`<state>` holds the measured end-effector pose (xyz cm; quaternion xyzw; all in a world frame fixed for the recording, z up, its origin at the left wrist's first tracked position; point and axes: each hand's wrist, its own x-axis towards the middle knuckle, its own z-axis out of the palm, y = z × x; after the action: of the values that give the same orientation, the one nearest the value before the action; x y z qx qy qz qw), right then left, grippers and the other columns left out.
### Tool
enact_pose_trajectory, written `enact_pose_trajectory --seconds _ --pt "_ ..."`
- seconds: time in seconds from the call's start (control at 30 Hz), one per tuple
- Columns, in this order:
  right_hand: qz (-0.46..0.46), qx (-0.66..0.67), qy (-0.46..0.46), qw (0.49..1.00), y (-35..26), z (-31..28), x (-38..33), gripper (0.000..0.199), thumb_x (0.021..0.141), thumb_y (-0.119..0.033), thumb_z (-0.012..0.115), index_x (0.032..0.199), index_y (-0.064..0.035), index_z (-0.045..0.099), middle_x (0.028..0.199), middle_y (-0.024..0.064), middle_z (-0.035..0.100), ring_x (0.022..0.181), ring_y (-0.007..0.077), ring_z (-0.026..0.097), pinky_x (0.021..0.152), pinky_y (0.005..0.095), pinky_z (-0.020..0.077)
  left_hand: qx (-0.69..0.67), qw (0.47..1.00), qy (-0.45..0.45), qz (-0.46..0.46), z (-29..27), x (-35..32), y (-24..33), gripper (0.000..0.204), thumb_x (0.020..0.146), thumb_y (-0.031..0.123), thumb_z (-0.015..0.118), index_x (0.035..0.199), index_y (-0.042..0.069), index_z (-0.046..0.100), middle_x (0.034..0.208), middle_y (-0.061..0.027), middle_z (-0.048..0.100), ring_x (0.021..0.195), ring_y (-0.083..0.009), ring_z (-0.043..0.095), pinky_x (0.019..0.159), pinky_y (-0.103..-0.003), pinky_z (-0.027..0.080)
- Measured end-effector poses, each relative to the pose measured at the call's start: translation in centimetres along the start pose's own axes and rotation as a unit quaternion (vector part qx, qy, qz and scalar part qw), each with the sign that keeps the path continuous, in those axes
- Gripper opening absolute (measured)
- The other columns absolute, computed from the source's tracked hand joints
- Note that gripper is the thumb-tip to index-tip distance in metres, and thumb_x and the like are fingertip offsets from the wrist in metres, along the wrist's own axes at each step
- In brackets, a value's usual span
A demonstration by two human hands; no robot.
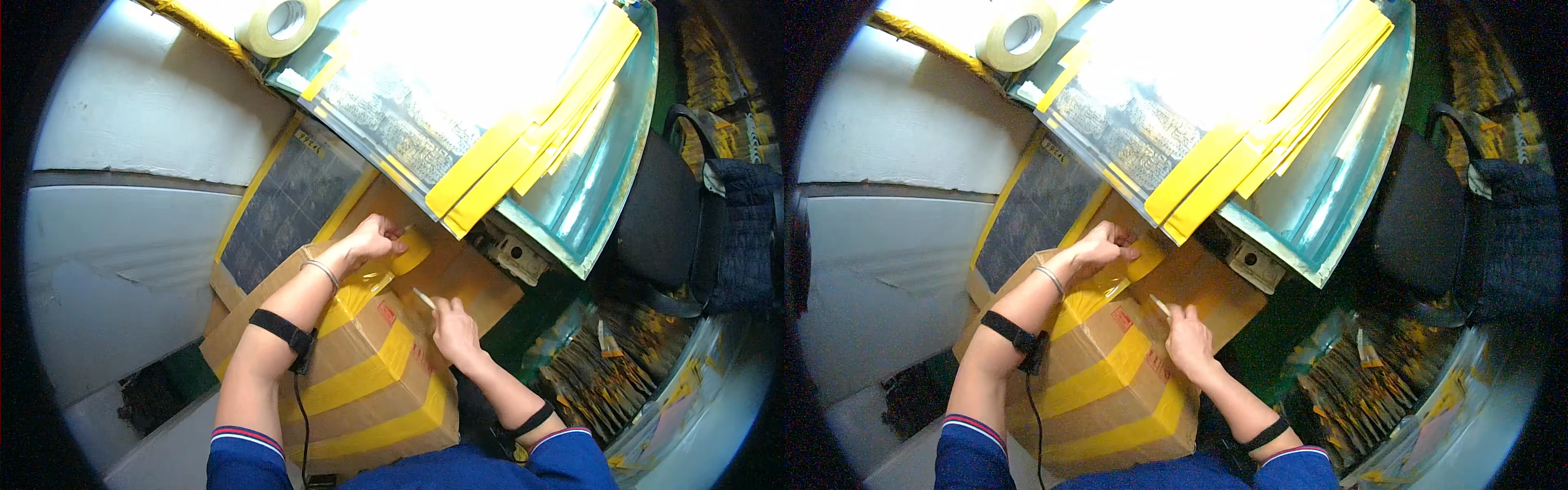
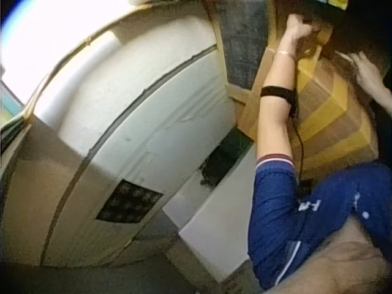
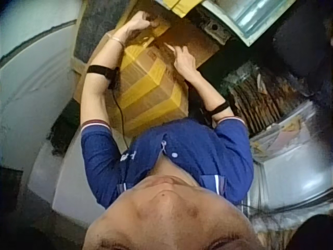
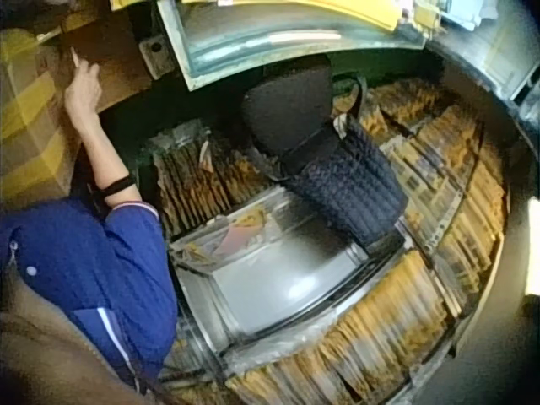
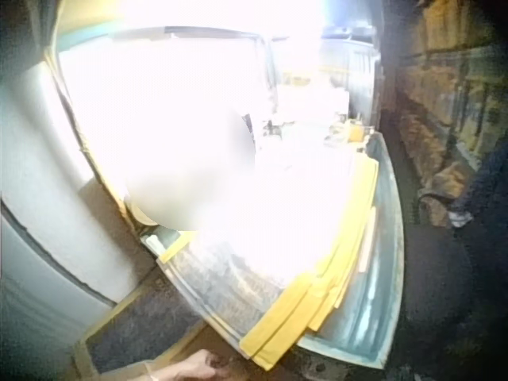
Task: Taping and sealing cardboard boxes in a workshop environment.
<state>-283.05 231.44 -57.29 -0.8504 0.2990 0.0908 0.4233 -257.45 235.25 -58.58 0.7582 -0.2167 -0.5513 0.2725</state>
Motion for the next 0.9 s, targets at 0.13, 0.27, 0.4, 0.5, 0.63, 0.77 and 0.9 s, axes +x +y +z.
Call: enact_pose_trajectory --seconds 0.13,0.27,0.4,0.5,0.63,0.77,0.9 --pt "0.280 0.424 -0.147 0.849 -0.2 1.3 1.6 0.046 0.085 -0.031 0.064 0.114 0.0000 0.050 0.101 0.0195 0.061 0.093 0.0318 0.061 0.076 0.0396 0.0497 -0.025 1.000 0.003 -0.019 0.0 0.4 0.1 0.051 0.069 0.012 0.078 0.113 -0.009 0.060 0.102 -0.0156 0.067 0.092 -0.0201 0.063 0.081 -0.030 0.049" --pt "0.258 0.521 -0.087 0.809 -3.7 4.0 4.6 0.080 0.068 -0.046 0.080 0.116 0.0070 0.045 0.108 0.0184 0.059 0.101 0.0265 0.057 0.085 0.0356 0.0474 -0.064 0.997 0.015 -0.034 -0.2 -0.3 0.6 0.051 0.070 0.010 0.077 0.113 -0.010 0.059 0.104 -0.0169 0.066 0.093 -0.0210 0.062 0.082 -0.030 0.049" --pt "0.368 0.415 0.028 0.831 -6.8 6.6 7.0 0.094 0.062 -0.045 0.084 0.120 0.0120 0.038 0.114 0.0196 0.057 0.099 0.0237 0.059 0.084 0.0331 0.0484 -0.084 0.996 0.014 -0.026 -0.3 -1.0 1.6 0.053 0.071 0.009 0.077 0.116 -0.012 0.056 0.107 -0.0183 0.065 0.094 -0.0217 0.062 0.083 -0.030 0.049" --pt "0.380 0.336 0.072 0.859 -7.0 7.2 7.4 0.098 0.058 -0.047 0.086 0.119 0.0128 0.039 0.120 0.0232 0.053 0.106 0.0275 0.057 0.088 0.0337 0.0466 -0.068 0.997 0.006 -0.030 -0.3 -1.4 2.1 0.057 0.072 0.008 0.076 0.120 -0.013 0.053 0.103 -0.0164 0.064 0.090 -0.0198 0.061 0.079 -0.029 0.049" --pt "0.356 0.345 0.028 0.868 -6.1 7.3 7.2 0.107 0.056 -0.060 0.080 0.126 0.0085 0.038 0.126 0.0259 0.050 0.116 0.0354 0.051 0.097 0.0399 0.0411 -0.091 0.995 -0.008 -0.031 -0.5 -2.1 2.3 0.056 0.075 0.008 0.074 0.122 -0.012 0.051 0.093 -0.0094 0.064 0.077 -0.0123 0.057 0.067 -0.025 0.046" --pt "0.286 0.370 0.059 0.882 -5.3 8.1 7.2 0.099 0.055 -0.060 0.081 0.119 0.0077 0.046 0.120 0.0237 0.055 0.110 0.0332 0.055 0.092 0.0394 0.0436 -0.126 0.988 -0.028 -0.088 -1.0 -2.5 2.7 0.048 0.079 0.009 0.072 0.120 -0.008 0.054 0.094 -0.0045 0.062 0.071 -0.0062 0.052 0.062 -0.021 0.043" --pt "0.391 0.276 0.003 0.878 -3.2 8.6 6.6 0.083 0.057 -0.058 0.081 0.107 0.0038 0.056 0.100 0.0187 0.063 0.094 0.0329 0.061 0.084 0.0387 0.0471 -0.397 0.918 0.010 -0.009 -1.5 -1.5 3.9 0.045 0.081 0.013 0.071 0.120 -0.005 0.054 0.095 -0.0021 0.063 0.068 -0.0049 0.051 0.060 -0.021 0.043"
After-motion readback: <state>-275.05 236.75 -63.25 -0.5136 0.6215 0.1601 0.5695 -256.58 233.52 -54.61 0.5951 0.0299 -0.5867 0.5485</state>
